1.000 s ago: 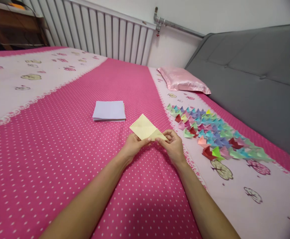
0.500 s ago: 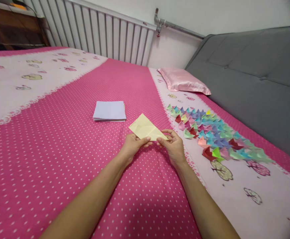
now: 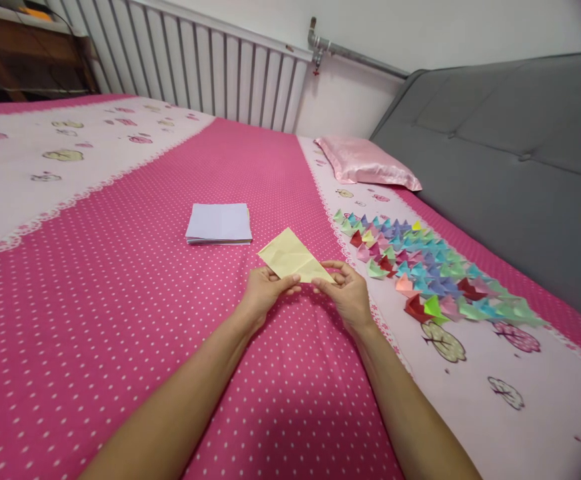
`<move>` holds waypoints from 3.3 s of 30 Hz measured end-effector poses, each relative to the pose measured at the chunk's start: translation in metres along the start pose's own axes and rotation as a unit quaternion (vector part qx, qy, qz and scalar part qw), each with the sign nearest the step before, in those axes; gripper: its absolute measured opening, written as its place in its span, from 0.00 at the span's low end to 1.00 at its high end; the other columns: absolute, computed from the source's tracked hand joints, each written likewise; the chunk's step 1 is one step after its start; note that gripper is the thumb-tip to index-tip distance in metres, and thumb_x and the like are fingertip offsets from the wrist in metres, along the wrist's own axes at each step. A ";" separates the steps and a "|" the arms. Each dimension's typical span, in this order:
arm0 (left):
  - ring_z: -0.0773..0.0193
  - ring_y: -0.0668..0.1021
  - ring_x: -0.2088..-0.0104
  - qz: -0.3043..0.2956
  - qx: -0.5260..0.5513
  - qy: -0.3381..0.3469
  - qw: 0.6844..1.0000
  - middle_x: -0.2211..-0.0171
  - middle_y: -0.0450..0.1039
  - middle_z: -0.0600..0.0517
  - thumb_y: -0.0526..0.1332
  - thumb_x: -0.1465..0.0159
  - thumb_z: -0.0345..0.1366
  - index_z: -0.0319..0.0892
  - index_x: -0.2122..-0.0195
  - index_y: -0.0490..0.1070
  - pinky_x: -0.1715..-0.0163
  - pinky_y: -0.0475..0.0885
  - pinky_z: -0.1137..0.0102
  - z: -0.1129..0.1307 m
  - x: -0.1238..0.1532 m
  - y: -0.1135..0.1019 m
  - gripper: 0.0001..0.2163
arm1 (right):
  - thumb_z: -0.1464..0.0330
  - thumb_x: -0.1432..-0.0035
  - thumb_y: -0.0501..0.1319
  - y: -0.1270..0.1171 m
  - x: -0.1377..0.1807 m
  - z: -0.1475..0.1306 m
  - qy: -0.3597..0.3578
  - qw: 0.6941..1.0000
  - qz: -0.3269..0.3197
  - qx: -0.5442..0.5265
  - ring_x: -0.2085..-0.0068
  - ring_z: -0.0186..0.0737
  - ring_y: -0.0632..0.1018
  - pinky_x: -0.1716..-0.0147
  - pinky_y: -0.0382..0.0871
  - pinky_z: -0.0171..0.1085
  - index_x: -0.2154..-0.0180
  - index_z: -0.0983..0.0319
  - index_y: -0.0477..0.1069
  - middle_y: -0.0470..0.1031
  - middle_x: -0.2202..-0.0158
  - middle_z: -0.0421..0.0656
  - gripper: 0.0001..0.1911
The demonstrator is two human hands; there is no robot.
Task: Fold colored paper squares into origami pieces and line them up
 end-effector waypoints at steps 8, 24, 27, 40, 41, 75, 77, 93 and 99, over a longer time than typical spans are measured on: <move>0.70 0.77 0.78 0.026 0.027 0.003 0.999 0.72 0.78 0.46 0.70 0.55 0.29 0.33 0.68 0.75 0.75 0.72 0.78 0.002 -0.001 -0.004 0.12 | 0.62 0.59 0.69 -0.010 -0.005 -0.003 0.012 1.000 0.026 0.004 0.78 0.36 0.77 0.78 0.68 0.31 0.61 0.63 0.67 0.76 0.80 0.38 0.23; 0.66 0.79 0.75 0.040 -0.046 0.061 0.996 0.74 0.78 0.48 0.64 0.49 0.27 0.34 0.62 0.72 0.75 0.72 0.76 0.008 -0.003 -0.005 0.12 | 0.64 0.53 0.65 -0.013 -0.003 -0.009 -0.086 0.987 0.074 0.116 0.76 0.29 0.73 0.75 0.70 0.33 0.57 0.61 0.67 0.71 0.55 0.46 0.20; 0.66 0.79 0.74 0.052 -0.096 0.109 0.988 0.68 0.78 0.46 0.62 0.47 0.30 0.34 0.62 0.73 0.72 0.72 0.74 0.013 -0.001 -0.006 0.11 | 0.66 0.51 0.63 -0.008 0.006 -0.025 -0.137 0.973 0.094 0.161 0.80 0.26 0.68 0.79 0.65 0.30 0.52 0.61 0.65 0.71 0.68 0.39 0.22; 0.63 0.77 0.65 0.066 -0.289 0.279 0.913 0.65 0.78 0.52 0.62 0.47 0.29 0.47 0.66 0.77 0.59 0.70 0.69 0.026 0.015 -0.005 0.09 | 0.69 0.50 0.62 0.020 0.026 -0.034 -0.141 0.982 -0.006 0.128 0.70 0.39 0.77 0.68 0.75 0.40 0.42 0.55 0.56 0.77 0.65 0.41 0.34; 0.63 0.77 0.64 0.061 -0.295 0.286 0.910 0.64 0.78 0.52 0.61 0.47 0.29 0.47 0.66 0.77 0.58 0.70 0.69 0.027 0.016 -0.005 0.10 | 0.69 0.50 0.62 0.018 0.024 -0.032 -0.143 0.982 -0.003 0.122 0.70 0.38 0.78 0.68 0.75 0.39 0.44 0.55 0.60 0.77 0.63 0.41 0.31; 0.70 0.75 0.75 -0.051 -0.027 0.029 0.998 0.70 0.78 0.48 0.65 0.54 0.25 0.38 0.63 0.77 0.73 0.69 0.74 0.011 0.002 -0.001 0.15 | 0.73 0.52 0.61 0.002 0.005 -0.017 -0.164 0.961 -0.091 0.203 0.62 0.42 0.77 0.62 0.71 0.40 0.65 0.57 0.77 0.78 0.63 0.42 0.11; 0.71 0.74 0.77 -0.049 -0.038 0.025 0.998 0.71 0.78 0.48 0.64 0.54 0.24 0.38 0.62 0.77 0.75 0.67 0.76 0.011 0.002 -0.001 0.16 | 0.73 0.52 0.61 0.000 0.004 -0.018 -0.163 0.963 -0.087 0.198 0.63 0.41 0.77 0.63 0.70 0.39 0.66 0.57 0.77 0.77 0.63 0.42 0.11; 0.67 0.77 0.72 -0.067 -0.066 0.031 0.995 0.65 0.78 0.44 0.70 0.55 0.32 0.39 0.57 0.75 0.71 0.71 0.73 0.010 0.007 0.003 0.21 | 0.63 0.53 0.65 -0.002 0.005 -0.021 -0.117 0.983 0.004 0.142 0.73 0.36 0.74 0.71 0.68 0.36 0.76 0.62 0.75 0.74 0.77 0.39 0.08; 0.71 0.75 0.77 -0.049 -0.070 0.064 0.994 0.70 0.79 0.47 0.69 0.54 0.32 0.38 0.59 0.76 0.71 0.71 0.73 0.010 0.004 0.004 0.18 | 0.64 0.56 0.68 0.000 0.007 -0.018 -0.088 0.991 0.032 0.096 0.73 0.36 0.75 0.71 0.69 0.35 0.71 0.63 0.74 0.75 0.75 0.39 0.10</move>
Point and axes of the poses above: each hand's wrist, its own x-axis away from the middle knuckle, its own y-axis out of the palm, z = x × y, the point moved 5 cm from there along -x, towards the middle knuckle
